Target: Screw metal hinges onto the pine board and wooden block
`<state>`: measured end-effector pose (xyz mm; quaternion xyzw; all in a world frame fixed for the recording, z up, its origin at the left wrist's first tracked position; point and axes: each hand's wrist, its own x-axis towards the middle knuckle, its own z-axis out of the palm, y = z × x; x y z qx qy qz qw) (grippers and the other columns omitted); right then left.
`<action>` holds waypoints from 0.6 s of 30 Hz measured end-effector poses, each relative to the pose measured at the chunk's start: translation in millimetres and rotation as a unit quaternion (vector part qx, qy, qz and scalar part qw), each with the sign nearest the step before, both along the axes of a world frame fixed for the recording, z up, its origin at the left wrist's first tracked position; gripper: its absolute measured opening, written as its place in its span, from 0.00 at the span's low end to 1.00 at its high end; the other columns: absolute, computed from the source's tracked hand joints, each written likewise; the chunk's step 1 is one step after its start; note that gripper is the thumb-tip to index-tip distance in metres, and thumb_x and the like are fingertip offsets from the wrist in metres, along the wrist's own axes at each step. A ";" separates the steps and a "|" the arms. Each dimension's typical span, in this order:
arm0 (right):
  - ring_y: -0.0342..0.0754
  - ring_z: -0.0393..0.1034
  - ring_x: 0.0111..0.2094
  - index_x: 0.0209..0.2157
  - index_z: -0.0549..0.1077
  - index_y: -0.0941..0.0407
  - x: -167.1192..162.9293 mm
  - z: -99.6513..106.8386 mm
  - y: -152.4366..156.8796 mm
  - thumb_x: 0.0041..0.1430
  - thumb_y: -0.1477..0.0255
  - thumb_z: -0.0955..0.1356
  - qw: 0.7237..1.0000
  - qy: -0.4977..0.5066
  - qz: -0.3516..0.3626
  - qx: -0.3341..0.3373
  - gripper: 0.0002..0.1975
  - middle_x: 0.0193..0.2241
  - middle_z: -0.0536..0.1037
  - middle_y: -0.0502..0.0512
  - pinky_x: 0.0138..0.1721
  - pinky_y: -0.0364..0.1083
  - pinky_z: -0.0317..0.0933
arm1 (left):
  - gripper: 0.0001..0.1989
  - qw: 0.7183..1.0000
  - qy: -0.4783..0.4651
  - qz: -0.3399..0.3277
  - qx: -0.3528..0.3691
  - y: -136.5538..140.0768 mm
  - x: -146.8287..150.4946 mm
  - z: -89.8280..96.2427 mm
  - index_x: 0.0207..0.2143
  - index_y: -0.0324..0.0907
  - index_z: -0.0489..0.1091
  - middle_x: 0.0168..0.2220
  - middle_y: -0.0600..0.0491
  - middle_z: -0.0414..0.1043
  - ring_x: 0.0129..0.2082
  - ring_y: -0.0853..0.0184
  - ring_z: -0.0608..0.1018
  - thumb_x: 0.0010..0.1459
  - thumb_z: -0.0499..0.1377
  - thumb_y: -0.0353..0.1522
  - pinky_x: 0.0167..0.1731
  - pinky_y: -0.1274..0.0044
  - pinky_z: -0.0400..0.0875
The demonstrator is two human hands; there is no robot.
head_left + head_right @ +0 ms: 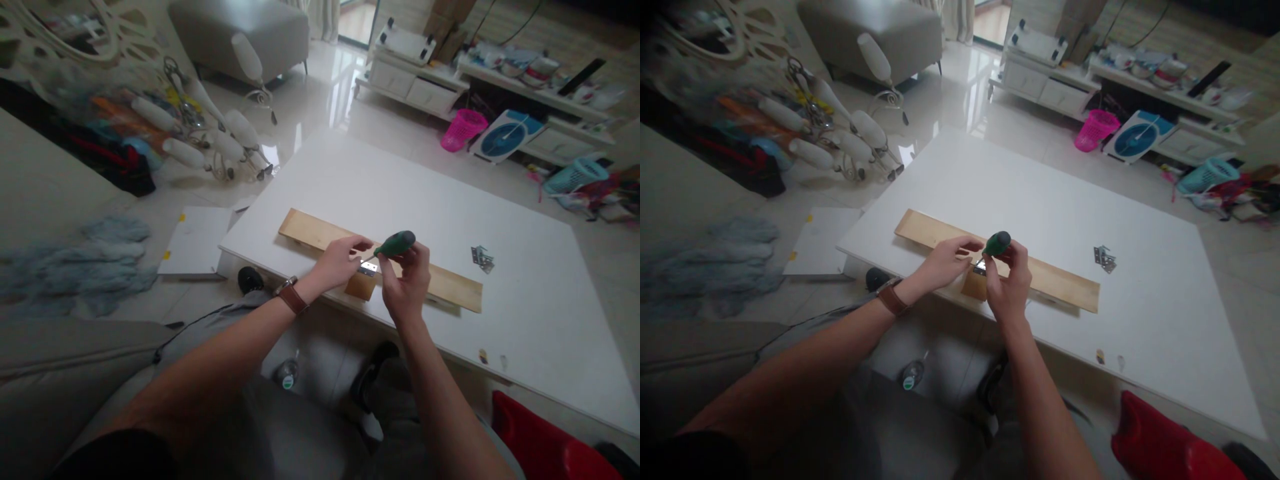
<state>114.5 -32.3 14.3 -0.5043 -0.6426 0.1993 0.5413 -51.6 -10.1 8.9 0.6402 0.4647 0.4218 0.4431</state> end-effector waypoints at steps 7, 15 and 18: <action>0.53 0.82 0.46 0.57 0.68 0.48 3.0 -6.0 0.7 0.63 0.70 0.73 1.000 -0.001 -0.016 -0.006 0.22 0.48 0.82 0.56 0.50 0.57 0.78 | 0.19 0.997 0.011 -0.067 0.023 9.2 5.8 -1.7 0.47 0.41 0.82 0.50 0.47 0.85 0.50 0.62 0.84 0.60 0.59 0.18 0.54 0.69 0.77; 0.52 0.81 0.46 0.56 0.67 0.48 2.4 -3.2 1.5 0.63 0.70 0.72 0.999 -0.025 -0.021 -0.010 0.22 0.48 0.83 0.56 0.43 0.53 0.77 | 0.10 0.997 0.028 -0.073 0.024 15.3 8.4 -3.8 0.42 0.39 0.84 0.43 0.46 0.86 0.43 0.61 0.84 0.66 0.61 0.26 0.46 0.72 0.76; 0.52 0.81 0.47 0.56 0.67 0.48 1.3 -2.3 1.6 0.63 0.68 0.73 0.999 -0.027 -0.024 -0.014 0.21 0.47 0.82 0.54 0.43 0.53 0.77 | 0.10 0.996 0.031 -0.075 0.028 15.6 8.7 -0.8 0.41 0.38 0.84 0.42 0.45 0.86 0.42 0.61 0.84 0.66 0.61 0.26 0.45 0.73 0.75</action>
